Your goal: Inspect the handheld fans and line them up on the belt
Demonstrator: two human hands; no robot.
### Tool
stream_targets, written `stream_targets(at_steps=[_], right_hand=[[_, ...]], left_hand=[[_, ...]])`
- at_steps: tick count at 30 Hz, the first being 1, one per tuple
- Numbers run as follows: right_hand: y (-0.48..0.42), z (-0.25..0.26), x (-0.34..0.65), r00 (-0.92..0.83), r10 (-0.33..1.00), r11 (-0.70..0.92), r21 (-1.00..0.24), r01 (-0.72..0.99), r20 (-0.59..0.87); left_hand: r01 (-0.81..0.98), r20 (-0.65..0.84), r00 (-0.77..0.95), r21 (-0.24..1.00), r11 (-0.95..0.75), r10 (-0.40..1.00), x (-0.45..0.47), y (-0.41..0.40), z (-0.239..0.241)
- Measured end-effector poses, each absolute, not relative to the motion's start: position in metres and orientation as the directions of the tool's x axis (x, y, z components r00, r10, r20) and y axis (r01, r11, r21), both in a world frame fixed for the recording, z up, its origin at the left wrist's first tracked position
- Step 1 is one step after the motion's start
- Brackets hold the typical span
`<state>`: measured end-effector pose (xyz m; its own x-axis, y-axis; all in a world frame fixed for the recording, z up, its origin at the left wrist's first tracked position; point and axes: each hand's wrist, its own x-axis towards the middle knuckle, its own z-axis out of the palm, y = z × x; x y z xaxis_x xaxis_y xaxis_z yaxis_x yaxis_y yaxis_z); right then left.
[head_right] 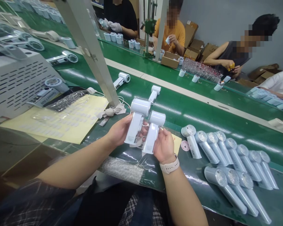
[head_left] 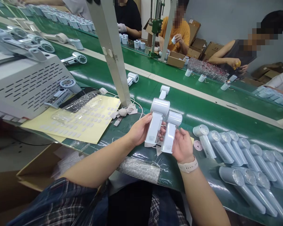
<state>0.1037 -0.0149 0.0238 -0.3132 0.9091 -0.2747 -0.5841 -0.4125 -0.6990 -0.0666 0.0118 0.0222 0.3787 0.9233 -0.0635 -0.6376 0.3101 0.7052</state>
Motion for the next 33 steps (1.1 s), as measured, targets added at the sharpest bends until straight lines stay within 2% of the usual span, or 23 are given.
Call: stream_targets(at_steps=[7, 15, 20, 23, 25, 27, 29, 30, 33], right_hand=[[-0.017, 0.022, 0.101, -0.268, 0.917, -0.398, -0.716, -0.574, -0.295], [-0.024, 0.025, 0.101, -0.284, 0.950, -0.268, -0.809, -0.523, -0.131], [-0.024, 0.025, 0.102, -0.263, 0.956, -0.262, -0.792, -0.552, -0.133], [-0.022, 0.024, 0.102, -0.232, 0.958, -0.278, -0.763, -0.584, -0.171], [-0.021, 0.024, 0.103, -0.220, 0.956, -0.289, -0.756, -0.587, -0.195], [-0.021, 0.023, 0.105, -0.216, 0.953, -0.298, -0.760, -0.577, -0.210], [-0.022, 0.022, 0.107, -0.211, 0.953, -0.302, -0.767, -0.566, -0.219], [-0.022, 0.022, 0.109, -0.209, 0.952, -0.303, -0.772, -0.559, -0.222], [-0.019, 0.018, 0.114, -0.205, 0.952, -0.302, -0.790, -0.534, -0.225]], left_hand=[[-0.583, -0.052, 0.393, 0.758, 0.293, 0.918, -0.070, 0.013, 0.021], [-0.569, -0.067, 0.373, 0.771, 0.285, 0.925, -0.071, 0.013, 0.022], [-0.569, -0.080, 0.348, 0.774, 0.279, 0.934, -0.069, 0.013, 0.019], [-0.521, -0.111, 0.248, 0.822, 0.229, 0.962, -0.072, 0.021, 0.016], [-0.349, -0.096, 0.165, 0.925, 0.149, 0.982, -0.080, 0.032, 0.011], [-0.020, -0.031, 0.115, 0.999, 0.034, 0.993, -0.089, 0.044, 0.006], [0.282, 0.014, 0.100, 0.958, -0.042, 0.995, -0.096, 0.054, 0.001], [0.378, 0.027, 0.089, 0.924, -0.059, 0.996, -0.098, 0.056, 0.000], [0.542, 0.127, 0.045, 0.830, -0.131, 0.991, -0.099, 0.051, 0.006]])
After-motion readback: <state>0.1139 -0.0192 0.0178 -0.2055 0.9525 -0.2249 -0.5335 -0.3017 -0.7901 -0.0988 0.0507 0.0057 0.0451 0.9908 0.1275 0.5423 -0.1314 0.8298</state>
